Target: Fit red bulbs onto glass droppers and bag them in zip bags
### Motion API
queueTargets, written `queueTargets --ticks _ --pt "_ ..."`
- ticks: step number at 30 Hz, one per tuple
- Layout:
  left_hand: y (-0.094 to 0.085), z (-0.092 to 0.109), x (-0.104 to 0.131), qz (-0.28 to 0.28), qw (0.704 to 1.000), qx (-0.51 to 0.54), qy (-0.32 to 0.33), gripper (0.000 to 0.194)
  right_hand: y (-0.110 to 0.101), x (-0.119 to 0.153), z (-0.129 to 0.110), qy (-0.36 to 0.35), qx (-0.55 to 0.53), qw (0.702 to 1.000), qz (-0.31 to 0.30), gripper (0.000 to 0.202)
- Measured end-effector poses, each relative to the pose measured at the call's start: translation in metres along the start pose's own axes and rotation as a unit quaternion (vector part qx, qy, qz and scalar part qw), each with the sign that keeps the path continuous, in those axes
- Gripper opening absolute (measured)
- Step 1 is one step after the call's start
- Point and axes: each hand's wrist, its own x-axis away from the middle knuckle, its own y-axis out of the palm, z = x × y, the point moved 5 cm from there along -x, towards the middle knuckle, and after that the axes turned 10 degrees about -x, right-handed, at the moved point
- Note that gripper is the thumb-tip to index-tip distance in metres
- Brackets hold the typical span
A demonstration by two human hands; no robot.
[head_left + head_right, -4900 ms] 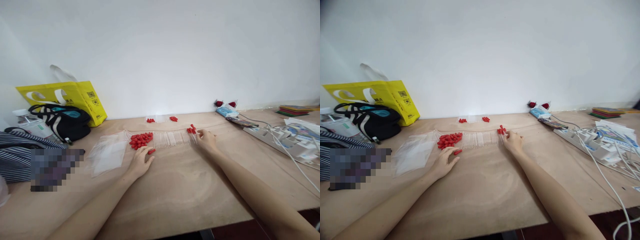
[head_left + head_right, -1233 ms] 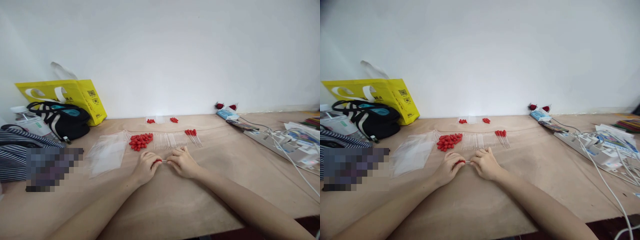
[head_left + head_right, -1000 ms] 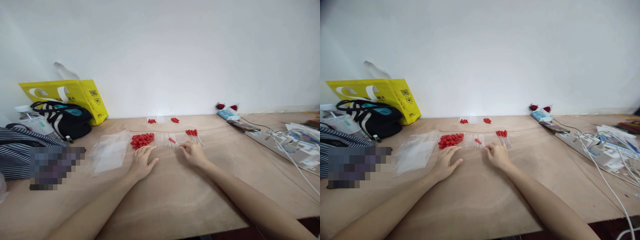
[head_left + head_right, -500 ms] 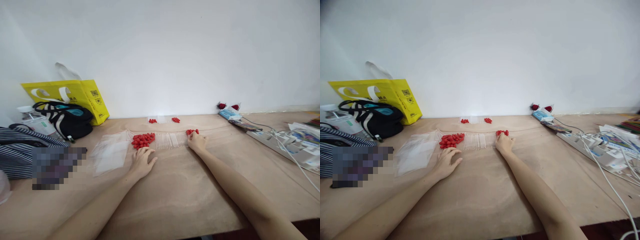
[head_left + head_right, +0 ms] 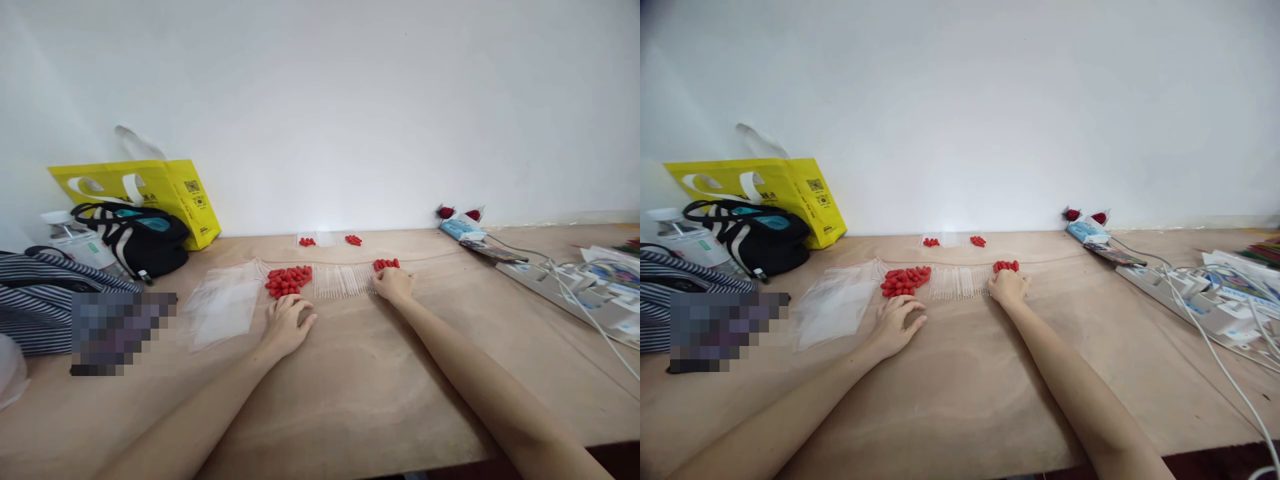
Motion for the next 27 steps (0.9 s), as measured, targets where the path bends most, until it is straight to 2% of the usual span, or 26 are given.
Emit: queueTargets --ticks 6,11,15,18,20,22,25,27 --pt "-0.001 0.000 0.000 0.015 1.000 -0.023 -0.002 0.016 0.002 -0.003 0.000 0.023 0.020 0.999 -0.013 0.030" --pt "-0.016 -0.009 -0.006 0.094 0.990 -0.077 -0.066 0.016 0.002 -0.002 0.000 0.017 0.024 0.999 -0.015 0.029" --pt "-0.028 -0.009 -0.023 0.136 0.977 -0.145 -0.070 0.019 0.000 -0.001 -0.003 -0.004 0.022 1.000 -0.004 0.028" --pt "-0.025 -0.004 -0.043 0.113 0.973 -0.196 -0.054 0.020 -0.003 0.002 -0.006 -0.025 0.020 0.999 0.003 0.028" --pt "-0.019 -0.001 -0.057 0.096 0.970 -0.218 -0.053 0.021 -0.005 0.008 -0.009 -0.070 0.012 0.997 0.004 0.028" --pt "-0.012 0.000 -0.067 0.081 0.967 -0.234 -0.056 0.022 -0.007 0.020 -0.015 -0.173 -0.011 0.985 0.005 0.027" --pt "-0.004 -0.001 -0.078 0.068 0.966 -0.243 -0.057 0.023 -0.011 0.049 -0.022 -0.344 -0.058 0.937 -0.005 0.024" --pt "-0.001 -0.002 -0.082 0.067 0.967 -0.241 -0.055 0.023 -0.013 0.068 -0.022 -0.402 -0.079 0.912 -0.032 0.022"
